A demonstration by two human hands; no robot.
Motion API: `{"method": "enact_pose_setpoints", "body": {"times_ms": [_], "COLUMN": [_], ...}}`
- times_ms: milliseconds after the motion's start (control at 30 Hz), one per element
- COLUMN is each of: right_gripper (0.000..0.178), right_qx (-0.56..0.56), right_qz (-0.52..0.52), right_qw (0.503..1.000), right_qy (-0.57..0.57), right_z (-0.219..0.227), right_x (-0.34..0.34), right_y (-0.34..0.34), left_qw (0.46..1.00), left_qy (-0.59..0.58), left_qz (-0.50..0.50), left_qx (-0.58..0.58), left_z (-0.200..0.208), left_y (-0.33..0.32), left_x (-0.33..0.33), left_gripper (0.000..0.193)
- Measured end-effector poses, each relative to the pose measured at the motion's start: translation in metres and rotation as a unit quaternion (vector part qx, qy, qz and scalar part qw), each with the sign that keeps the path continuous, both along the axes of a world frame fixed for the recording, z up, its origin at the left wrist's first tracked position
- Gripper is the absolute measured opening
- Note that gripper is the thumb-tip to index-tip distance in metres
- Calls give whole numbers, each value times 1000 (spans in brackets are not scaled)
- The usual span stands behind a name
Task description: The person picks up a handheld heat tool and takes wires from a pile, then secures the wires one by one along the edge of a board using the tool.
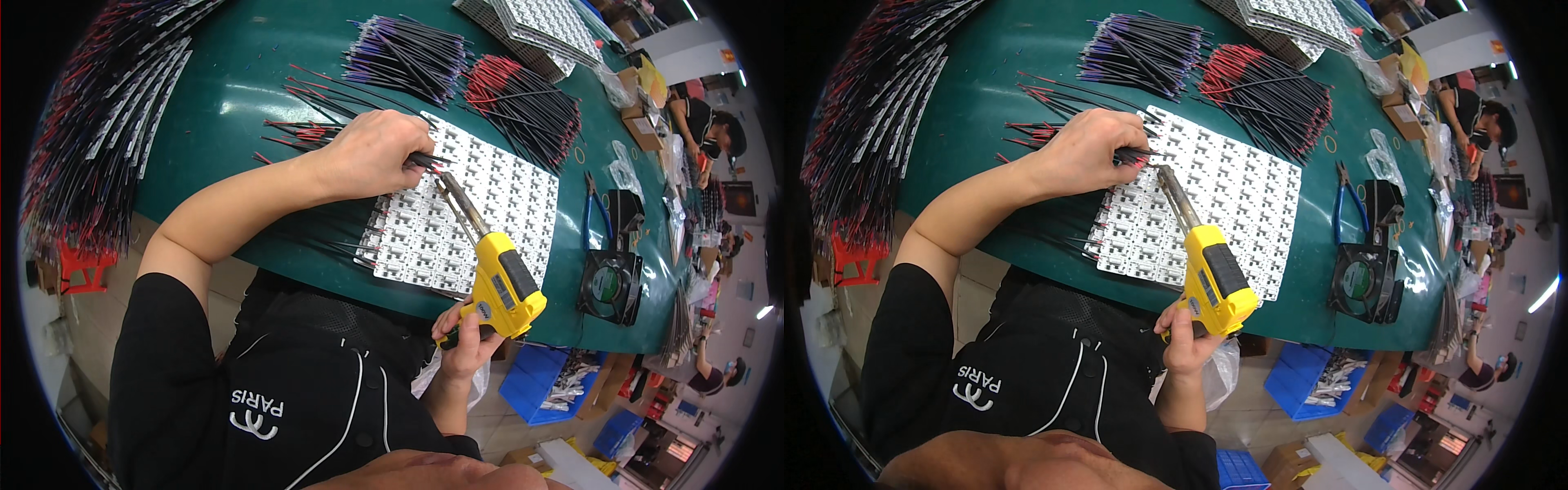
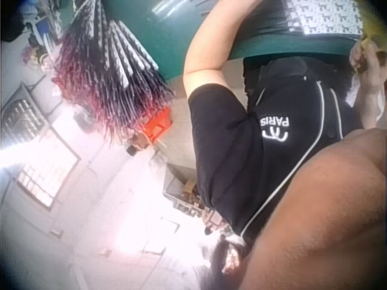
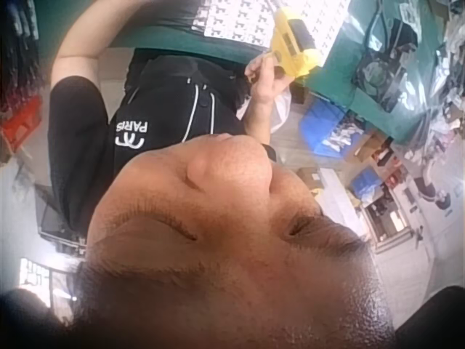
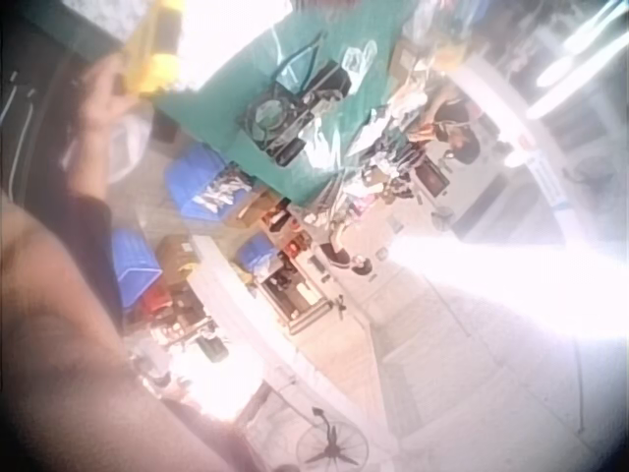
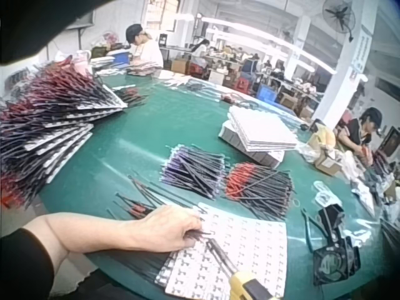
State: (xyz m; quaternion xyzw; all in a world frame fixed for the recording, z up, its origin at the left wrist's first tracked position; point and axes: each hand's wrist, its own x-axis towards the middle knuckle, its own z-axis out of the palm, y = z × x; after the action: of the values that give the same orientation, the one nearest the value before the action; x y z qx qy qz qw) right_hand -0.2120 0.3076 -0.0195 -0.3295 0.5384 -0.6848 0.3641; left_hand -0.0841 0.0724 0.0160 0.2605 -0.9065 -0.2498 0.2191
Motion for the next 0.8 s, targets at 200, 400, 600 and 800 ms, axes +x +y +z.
{"method": "enact_pose_setpoints", "body": {"times_ms": [200, 400, 600, 800], "right_gripper": [42, 43, 34, 28], "right_qx": [-42, -28, -1, 12], "right_qz": [-17, -29, -37, -46], "right_qw": [999, 998, 999, 998], "right_qy": [-15, -42, -38, -36], "right_z": [3, 9, 7, 5], "right_x": [-2, 0, 4, 5], "right_y": [1, 3, 6, 4], "left_qw": [1000, 1000, 997, 996], "left_qy": [5, 5, 28, 36], "left_qz": [-6, -4, -28, -42], "left_qx": [-6, 10, 59, 74], "left_z": [-3, 0, -3, -3], "left_y": [-1, 0, -7, -9], "left_x": [0, 0, -1, -1], "left_gripper": [21, 15, 18, 15]}}
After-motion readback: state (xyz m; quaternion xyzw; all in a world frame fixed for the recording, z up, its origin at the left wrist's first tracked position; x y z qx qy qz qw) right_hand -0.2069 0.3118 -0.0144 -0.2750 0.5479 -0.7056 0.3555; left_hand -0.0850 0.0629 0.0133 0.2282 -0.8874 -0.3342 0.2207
